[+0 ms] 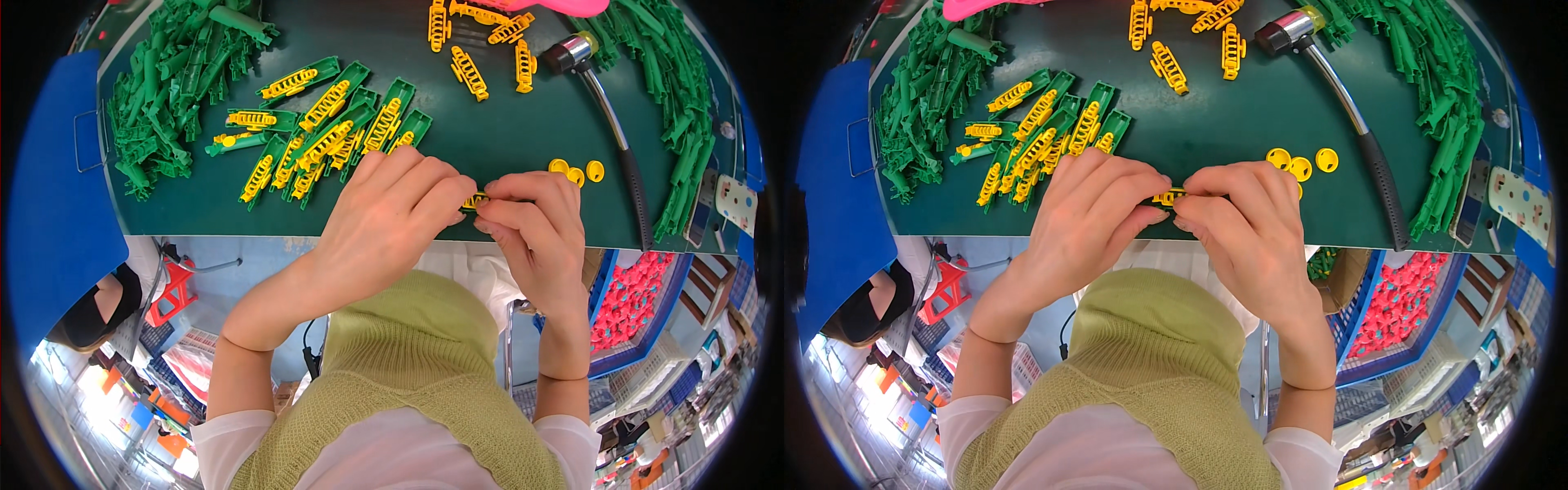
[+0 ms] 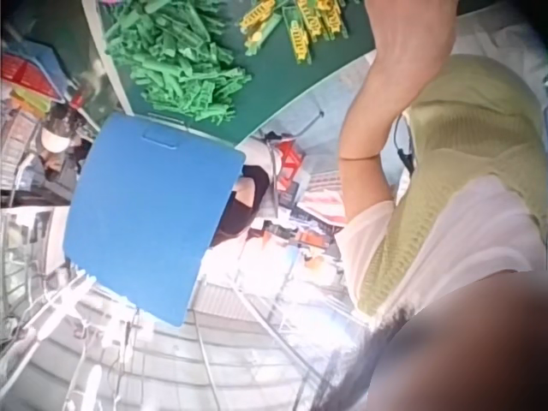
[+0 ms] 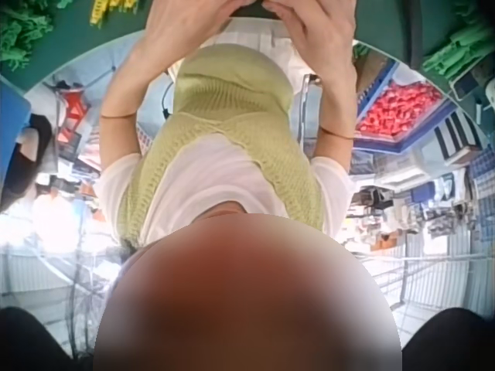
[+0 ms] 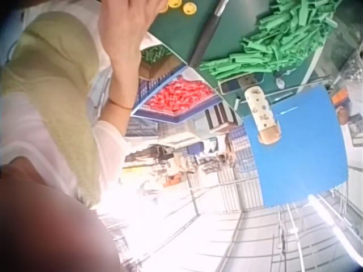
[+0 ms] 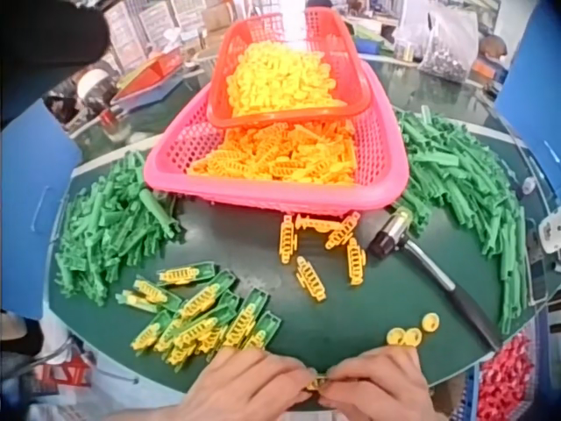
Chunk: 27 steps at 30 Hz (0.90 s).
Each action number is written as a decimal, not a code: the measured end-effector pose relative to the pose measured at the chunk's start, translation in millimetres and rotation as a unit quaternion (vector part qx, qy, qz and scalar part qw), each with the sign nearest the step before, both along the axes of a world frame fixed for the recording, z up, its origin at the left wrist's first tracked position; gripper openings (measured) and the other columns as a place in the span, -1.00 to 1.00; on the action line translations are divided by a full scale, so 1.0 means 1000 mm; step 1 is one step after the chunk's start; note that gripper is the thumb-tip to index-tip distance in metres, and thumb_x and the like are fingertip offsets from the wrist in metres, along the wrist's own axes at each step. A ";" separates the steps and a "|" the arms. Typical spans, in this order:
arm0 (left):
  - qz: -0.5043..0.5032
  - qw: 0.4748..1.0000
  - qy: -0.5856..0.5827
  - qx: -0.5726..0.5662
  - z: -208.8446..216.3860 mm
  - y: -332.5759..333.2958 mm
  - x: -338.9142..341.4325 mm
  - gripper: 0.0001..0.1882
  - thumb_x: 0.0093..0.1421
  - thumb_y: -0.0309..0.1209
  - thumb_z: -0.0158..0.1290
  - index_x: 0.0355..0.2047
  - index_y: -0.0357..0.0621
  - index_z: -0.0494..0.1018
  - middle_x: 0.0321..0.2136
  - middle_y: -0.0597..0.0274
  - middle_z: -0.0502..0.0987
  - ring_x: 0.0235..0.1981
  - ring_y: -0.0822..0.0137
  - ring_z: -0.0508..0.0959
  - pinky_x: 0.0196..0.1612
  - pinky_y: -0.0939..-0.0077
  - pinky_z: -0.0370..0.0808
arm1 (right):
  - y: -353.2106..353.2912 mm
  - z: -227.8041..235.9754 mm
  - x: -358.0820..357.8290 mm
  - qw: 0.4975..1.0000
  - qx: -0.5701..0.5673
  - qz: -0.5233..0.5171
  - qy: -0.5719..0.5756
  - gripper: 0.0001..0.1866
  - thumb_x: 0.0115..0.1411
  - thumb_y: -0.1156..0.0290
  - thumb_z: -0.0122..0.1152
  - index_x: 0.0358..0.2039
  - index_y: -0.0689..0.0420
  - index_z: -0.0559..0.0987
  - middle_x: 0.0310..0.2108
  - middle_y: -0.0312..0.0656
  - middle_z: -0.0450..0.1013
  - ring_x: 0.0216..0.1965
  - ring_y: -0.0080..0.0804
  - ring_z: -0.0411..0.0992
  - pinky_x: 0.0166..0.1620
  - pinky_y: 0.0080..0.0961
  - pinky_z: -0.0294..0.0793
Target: Assembling plastic toy fish by snapping yellow parts onto green bodies.
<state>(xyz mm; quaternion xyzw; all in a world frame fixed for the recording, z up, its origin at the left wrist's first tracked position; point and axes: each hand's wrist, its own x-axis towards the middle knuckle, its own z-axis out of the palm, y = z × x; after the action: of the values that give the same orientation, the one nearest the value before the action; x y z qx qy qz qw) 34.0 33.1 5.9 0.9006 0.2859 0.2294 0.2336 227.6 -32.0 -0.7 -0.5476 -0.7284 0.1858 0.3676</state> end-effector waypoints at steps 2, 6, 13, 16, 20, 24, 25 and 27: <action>0.000 1.000 0.000 0.000 0.001 0.001 0.000 -0.71 0.01 -0.45 0.19 -0.21 -0.15 0.48 -0.33 0.31 0.49 -0.31 0.27 0.43 -0.28 0.40 0.29 | 0.000 0.000 0.001 1.000 -0.006 -0.001 0.000 -0.77 -0.13 0.54 0.44 -0.40 0.08 0.61 -0.28 -0.30 0.51 -0.24 -0.30 0.43 -0.16 -0.40 0.29; -0.001 1.000 0.002 -0.003 0.001 0.000 0.000 -0.73 -0.01 -0.47 0.17 -0.23 -0.14 0.49 -0.33 0.31 0.49 -0.31 0.27 0.43 -0.28 0.41 0.28 | 0.000 0.002 0.001 1.000 -0.002 0.006 -0.017 -0.75 -0.13 0.53 0.44 -0.38 0.08 0.61 -0.28 -0.30 0.51 -0.24 -0.31 0.43 -0.16 -0.41 0.29; -0.024 0.999 0.026 -0.001 0.003 0.000 -0.004 -0.75 -0.05 -0.51 0.24 -0.29 -0.10 0.56 -0.29 0.37 0.55 -0.34 0.34 0.45 -0.29 0.46 0.27 | -0.001 0.011 -0.006 0.997 -0.035 -0.040 -0.054 -0.71 -0.12 0.52 0.43 -0.32 0.08 0.59 -0.27 -0.31 0.49 -0.26 -0.32 0.42 -0.18 -0.41 0.29; -0.026 0.999 0.026 0.000 0.003 0.000 -0.004 -0.76 -0.04 -0.51 0.22 -0.30 -0.10 0.57 -0.30 0.37 0.55 -0.35 0.35 0.44 -0.30 0.47 0.26 | -0.001 0.012 -0.005 0.997 -0.029 -0.027 -0.072 -0.72 -0.11 0.52 0.42 -0.33 0.08 0.58 -0.27 -0.30 0.47 -0.28 -0.32 0.41 -0.19 -0.41 0.28; -0.022 0.999 0.021 0.010 0.000 -0.002 -0.004 -0.72 -0.07 -0.50 0.22 -0.27 -0.09 0.58 -0.30 0.37 0.55 -0.35 0.35 0.44 -0.30 0.45 0.27 | -0.002 0.013 -0.007 0.996 -0.039 -0.024 -0.082 -0.72 -0.10 0.52 0.41 -0.32 0.08 0.58 -0.30 -0.30 0.46 -0.28 -0.32 0.40 -0.20 -0.40 0.28; -0.025 0.999 0.037 0.026 0.003 -0.005 -0.003 -0.69 -0.09 -0.49 0.21 -0.25 -0.09 0.58 -0.30 0.37 0.54 -0.34 0.35 0.45 -0.31 0.44 0.27 | -0.004 0.010 -0.009 0.995 -0.045 -0.025 -0.086 -0.70 -0.10 0.53 0.41 -0.30 0.08 0.57 -0.29 -0.30 0.45 -0.28 -0.32 0.39 -0.20 -0.39 0.28; -0.023 0.999 0.037 0.028 0.003 -0.004 -0.003 -0.69 -0.09 -0.49 0.21 -0.25 -0.09 0.58 -0.30 0.37 0.54 -0.34 0.35 0.45 -0.31 0.44 0.27 | -0.004 0.009 -0.008 0.995 -0.046 -0.023 -0.089 -0.70 -0.10 0.53 0.41 -0.29 0.08 0.57 -0.28 -0.30 0.45 -0.27 -0.31 0.39 -0.20 -0.39 0.28; -0.035 0.998 0.044 0.039 0.002 -0.004 -0.003 -0.71 -0.08 -0.50 0.21 -0.27 -0.09 0.58 -0.31 0.37 0.54 -0.34 0.36 0.45 -0.32 0.44 0.27 | -0.005 0.007 -0.008 0.995 -0.038 -0.035 -0.088 -0.70 -0.09 0.53 0.41 -0.29 0.08 0.57 -0.29 -0.29 0.45 -0.26 -0.31 0.38 -0.19 -0.39 0.28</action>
<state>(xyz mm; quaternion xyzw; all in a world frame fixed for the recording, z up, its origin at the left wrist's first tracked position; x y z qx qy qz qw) 30.5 29.4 8.2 0.9276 0.2551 0.1926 0.1934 219.1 -36.7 6.0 -0.6007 -0.7306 0.1513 0.2872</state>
